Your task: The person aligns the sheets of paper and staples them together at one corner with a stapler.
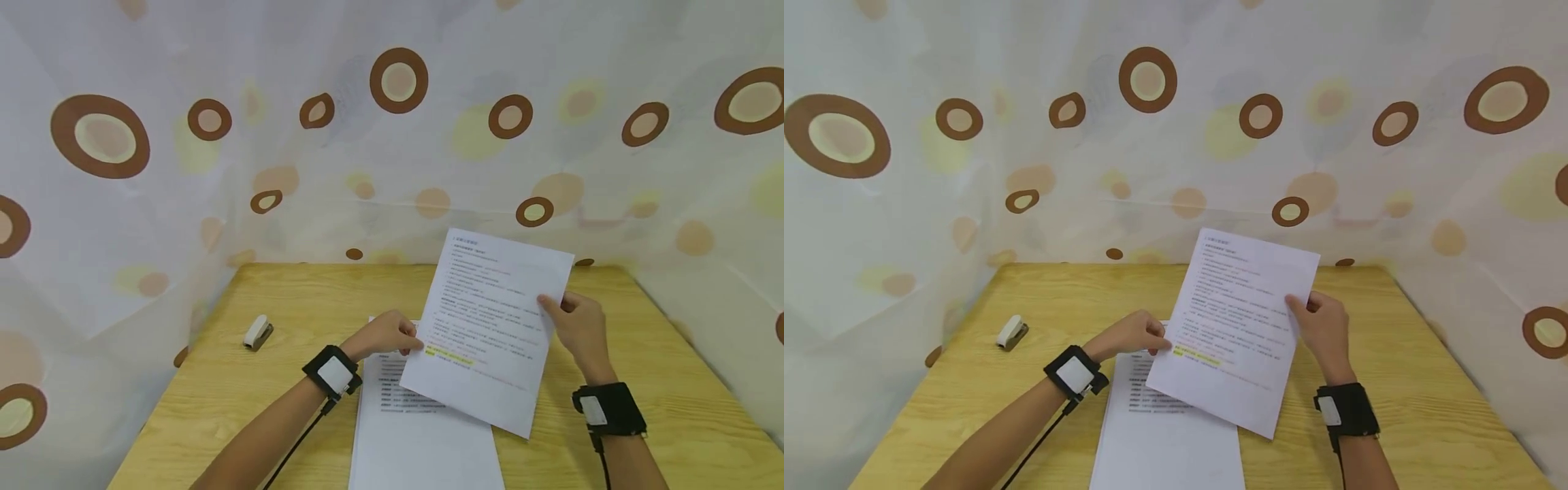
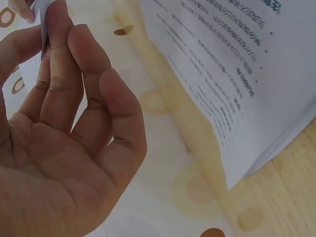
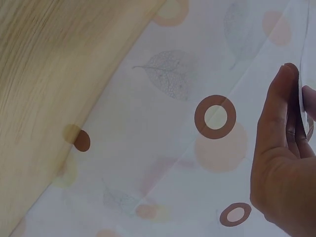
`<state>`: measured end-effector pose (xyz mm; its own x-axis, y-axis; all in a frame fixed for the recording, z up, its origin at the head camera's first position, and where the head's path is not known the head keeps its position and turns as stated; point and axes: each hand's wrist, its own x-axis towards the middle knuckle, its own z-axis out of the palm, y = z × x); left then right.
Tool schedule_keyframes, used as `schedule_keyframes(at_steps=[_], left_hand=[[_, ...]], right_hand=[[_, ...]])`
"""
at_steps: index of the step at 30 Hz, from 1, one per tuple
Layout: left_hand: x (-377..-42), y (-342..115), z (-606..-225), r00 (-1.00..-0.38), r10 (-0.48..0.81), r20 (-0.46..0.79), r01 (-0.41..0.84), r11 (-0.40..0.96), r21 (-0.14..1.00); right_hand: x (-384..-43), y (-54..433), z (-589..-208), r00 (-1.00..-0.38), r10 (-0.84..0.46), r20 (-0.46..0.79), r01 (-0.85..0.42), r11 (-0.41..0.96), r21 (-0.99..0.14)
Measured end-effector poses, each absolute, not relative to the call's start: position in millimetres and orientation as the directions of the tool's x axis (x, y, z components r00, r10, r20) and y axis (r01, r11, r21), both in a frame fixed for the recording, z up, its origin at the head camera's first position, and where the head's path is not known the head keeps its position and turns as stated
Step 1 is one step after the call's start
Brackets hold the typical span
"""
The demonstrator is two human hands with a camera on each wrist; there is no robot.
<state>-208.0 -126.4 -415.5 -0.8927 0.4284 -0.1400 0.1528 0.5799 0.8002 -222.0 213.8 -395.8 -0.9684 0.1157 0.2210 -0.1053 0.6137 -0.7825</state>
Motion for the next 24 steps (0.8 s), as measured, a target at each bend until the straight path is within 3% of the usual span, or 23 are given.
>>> schedule_keyframes(at_steps=[24], left_hand=[[-156,-166,-431,-0.887,0.433,-0.159,0.106,0.526,0.844]], right_hand=[[-219,184,-408,-0.985,-0.068,0.158,-0.168,0.591,-0.789]])
